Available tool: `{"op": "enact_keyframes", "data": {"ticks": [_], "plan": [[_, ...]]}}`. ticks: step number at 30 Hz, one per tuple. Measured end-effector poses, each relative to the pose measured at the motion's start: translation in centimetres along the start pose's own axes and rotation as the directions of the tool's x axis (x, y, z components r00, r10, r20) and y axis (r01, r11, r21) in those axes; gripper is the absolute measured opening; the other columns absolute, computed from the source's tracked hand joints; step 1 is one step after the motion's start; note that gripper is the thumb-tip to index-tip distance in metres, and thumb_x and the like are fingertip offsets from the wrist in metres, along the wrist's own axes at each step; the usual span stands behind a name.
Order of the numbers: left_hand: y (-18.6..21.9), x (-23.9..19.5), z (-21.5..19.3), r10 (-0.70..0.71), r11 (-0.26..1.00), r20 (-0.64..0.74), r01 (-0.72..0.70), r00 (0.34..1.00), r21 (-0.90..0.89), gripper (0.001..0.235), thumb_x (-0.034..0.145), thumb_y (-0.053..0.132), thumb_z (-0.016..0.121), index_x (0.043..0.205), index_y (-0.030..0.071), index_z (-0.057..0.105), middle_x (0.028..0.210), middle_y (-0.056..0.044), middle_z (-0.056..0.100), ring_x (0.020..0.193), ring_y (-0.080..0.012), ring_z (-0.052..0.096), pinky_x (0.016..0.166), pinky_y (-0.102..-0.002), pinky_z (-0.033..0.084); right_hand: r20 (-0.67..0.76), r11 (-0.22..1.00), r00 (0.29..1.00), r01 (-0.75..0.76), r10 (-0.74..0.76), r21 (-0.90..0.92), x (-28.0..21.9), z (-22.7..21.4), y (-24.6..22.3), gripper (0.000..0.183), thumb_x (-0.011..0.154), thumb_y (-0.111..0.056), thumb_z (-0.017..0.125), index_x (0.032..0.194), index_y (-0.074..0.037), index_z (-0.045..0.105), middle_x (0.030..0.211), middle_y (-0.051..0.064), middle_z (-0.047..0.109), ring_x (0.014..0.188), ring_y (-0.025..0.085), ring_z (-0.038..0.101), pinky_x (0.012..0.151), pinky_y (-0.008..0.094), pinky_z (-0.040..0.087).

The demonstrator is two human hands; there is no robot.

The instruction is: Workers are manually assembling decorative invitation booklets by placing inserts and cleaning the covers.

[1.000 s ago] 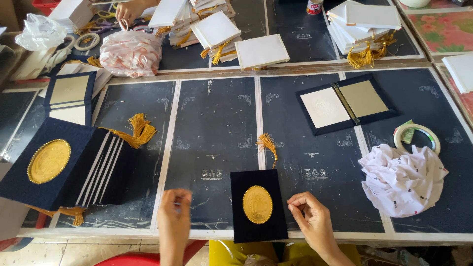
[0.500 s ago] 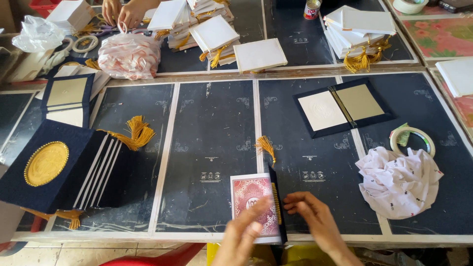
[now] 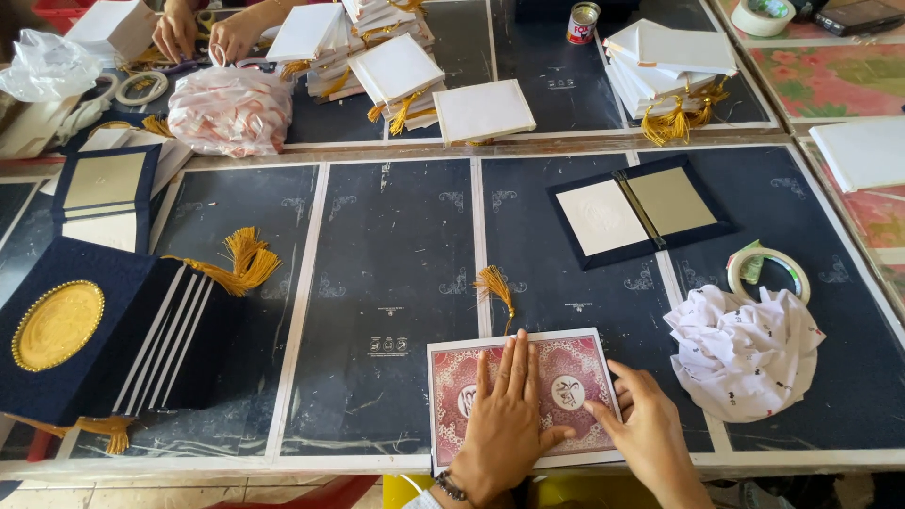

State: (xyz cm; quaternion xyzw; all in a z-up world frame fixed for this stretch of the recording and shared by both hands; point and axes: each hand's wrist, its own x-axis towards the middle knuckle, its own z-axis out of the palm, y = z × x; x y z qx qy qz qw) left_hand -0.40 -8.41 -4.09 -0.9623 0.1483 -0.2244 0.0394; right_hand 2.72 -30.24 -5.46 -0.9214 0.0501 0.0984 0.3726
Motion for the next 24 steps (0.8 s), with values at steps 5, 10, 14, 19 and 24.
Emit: {"op": "enact_keyframes", "data": {"ticks": [5, 10, 14, 19, 24], "plan": [[2.3, -1.2, -0.2, 0.031, 0.997, 0.071, -0.025, 0.997, -0.073, 0.128, 0.08, 0.094, 0.02, 0.162, -0.003, 0.013, 0.174, -0.023, 0.008, 0.162, -0.0367, 0.006, 0.13, -0.059, 0.003, -0.159, 0.858, 0.843, 0.499, -0.514, -0.123, -1.6, 1.4, -2.5, 0.036, 0.096, -0.024, 0.062, 0.13, -0.012, 0.067, 0.142, 0.01, 0.055, 0.121, 0.025, 0.06, 0.108, 0.041, 0.049], [1.2, -4.7, 2.8, 0.37, 0.898, 0.317, -0.248, 0.873, -0.364, 0.067, 0.104, 0.031, 0.032, 0.163, 0.002, 0.02, 0.171, -0.023, 0.013, 0.161, -0.039, 0.002, 0.128, -0.056, 0.002, 0.121, 0.792, 0.792, 0.607, -0.598, -0.06, -1.6, 3.7, -4.0, 0.067, 0.103, -0.028, 0.053, 0.163, -0.013, 0.026, 0.172, 0.01, 0.022, 0.158, 0.028, 0.021, 0.126, 0.047, 0.018], [-6.9, -0.7, -5.5, 0.253, 0.387, 0.369, 0.256, 0.894, -0.886, 0.037, 0.092, 0.011, 0.077, 0.128, 0.007, 0.071, 0.141, -0.019, 0.065, 0.135, -0.0351, 0.058, 0.118, -0.047, 0.039, 0.189, 0.784, 0.856, 0.517, -0.482, -0.344, 0.5, 2.6, -2.5, 0.081, 0.103, -0.053, 0.036, 0.166, -0.015, 0.002, 0.175, 0.011, -0.004, 0.159, 0.03, 0.003, 0.126, 0.051, 0.011], [-12.2, -1.1, -1.3, -0.198, 0.739, 0.321, 0.356, 0.926, -0.572, 0.082, 0.079, 0.034, 0.091, 0.143, 0.006, 0.047, 0.135, -0.019, 0.052, 0.124, -0.0372, 0.052, 0.109, -0.051, 0.046, 0.04, 0.763, 0.805, 0.576, -0.592, -0.293, 1.0, 1.5, -1.5, 0.074, 0.101, -0.042, 0.053, 0.163, -0.011, 0.026, 0.173, 0.009, 0.022, 0.157, 0.027, 0.026, 0.125, 0.044, 0.025], [-12.8, -0.9, -0.7, -0.238, 0.712, 0.479, 0.487, 0.845, -0.505, 0.091, 0.082, 0.051, 0.089, 0.153, 0.013, 0.048, 0.134, -0.012, 0.042, 0.127, -0.0322, 0.043, 0.107, -0.054, 0.037, -0.085, 0.765, 0.77, 0.602, -0.632, -0.23, 0.7, 1.5, -1.3, 0.066, 0.099, -0.036, 0.059, 0.157, -0.009, 0.041, 0.168, 0.01, 0.038, 0.152, 0.027, 0.041, 0.123, 0.046, 0.035]]}}
